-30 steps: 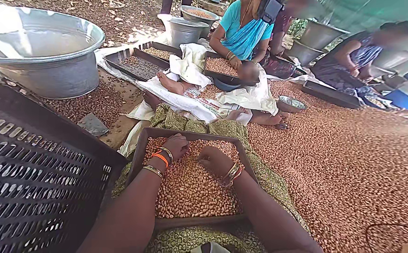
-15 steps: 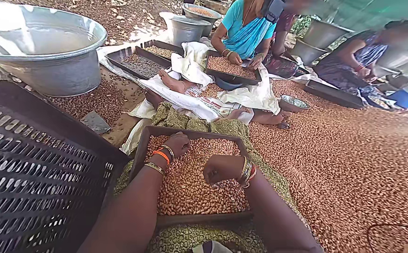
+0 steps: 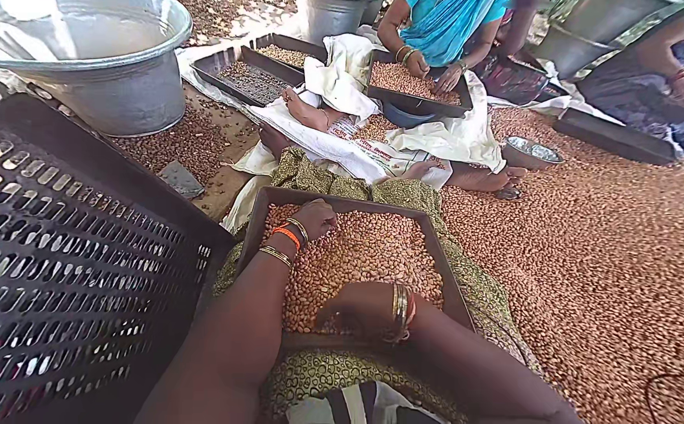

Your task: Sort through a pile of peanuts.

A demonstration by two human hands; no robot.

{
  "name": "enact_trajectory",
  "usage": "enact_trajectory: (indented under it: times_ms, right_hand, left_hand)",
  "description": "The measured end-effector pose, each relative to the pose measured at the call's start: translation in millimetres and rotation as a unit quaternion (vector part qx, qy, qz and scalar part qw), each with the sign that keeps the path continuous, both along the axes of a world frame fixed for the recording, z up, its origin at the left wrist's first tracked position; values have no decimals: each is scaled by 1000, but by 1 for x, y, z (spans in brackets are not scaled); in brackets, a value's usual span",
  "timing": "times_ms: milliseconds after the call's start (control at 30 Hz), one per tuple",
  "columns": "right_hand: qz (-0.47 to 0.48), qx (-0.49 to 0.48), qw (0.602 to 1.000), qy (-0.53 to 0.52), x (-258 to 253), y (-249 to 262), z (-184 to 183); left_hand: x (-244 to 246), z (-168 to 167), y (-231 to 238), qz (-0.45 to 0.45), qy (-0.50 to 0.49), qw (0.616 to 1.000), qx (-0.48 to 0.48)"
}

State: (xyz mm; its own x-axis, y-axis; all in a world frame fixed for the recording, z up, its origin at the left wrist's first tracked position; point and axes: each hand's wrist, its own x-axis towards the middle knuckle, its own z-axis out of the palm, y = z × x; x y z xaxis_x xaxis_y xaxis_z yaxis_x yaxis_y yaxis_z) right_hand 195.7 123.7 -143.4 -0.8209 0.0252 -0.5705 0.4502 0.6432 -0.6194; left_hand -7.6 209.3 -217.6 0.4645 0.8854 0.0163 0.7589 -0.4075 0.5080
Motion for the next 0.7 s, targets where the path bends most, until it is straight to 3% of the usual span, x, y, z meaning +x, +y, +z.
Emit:
enact_trajectory:
  times_ms: [167, 300, 400, 500, 700]
  right_hand:
    - [-156, 161, 974, -23, -7, 21, -22]
    - [-257, 252, 927, -107, -16, 30, -9]
    - [-194, 233, 951, 64, -17, 8, 0]
    - [-49, 162, 958, 231, -41, -19, -2]
    - [84, 163, 961, 209, -63, -34, -33]
  left_hand:
    - [-7, -8, 7, -19, -83, 996, 7]
    - [-12, -13, 9, -39, -126, 991, 20]
    - [-13, -12, 10, -45, -137, 990, 8]
    - [-12, -10, 10, -48, -138, 989, 4]
    - [-11, 8, 2, -19, -111, 992, -53]
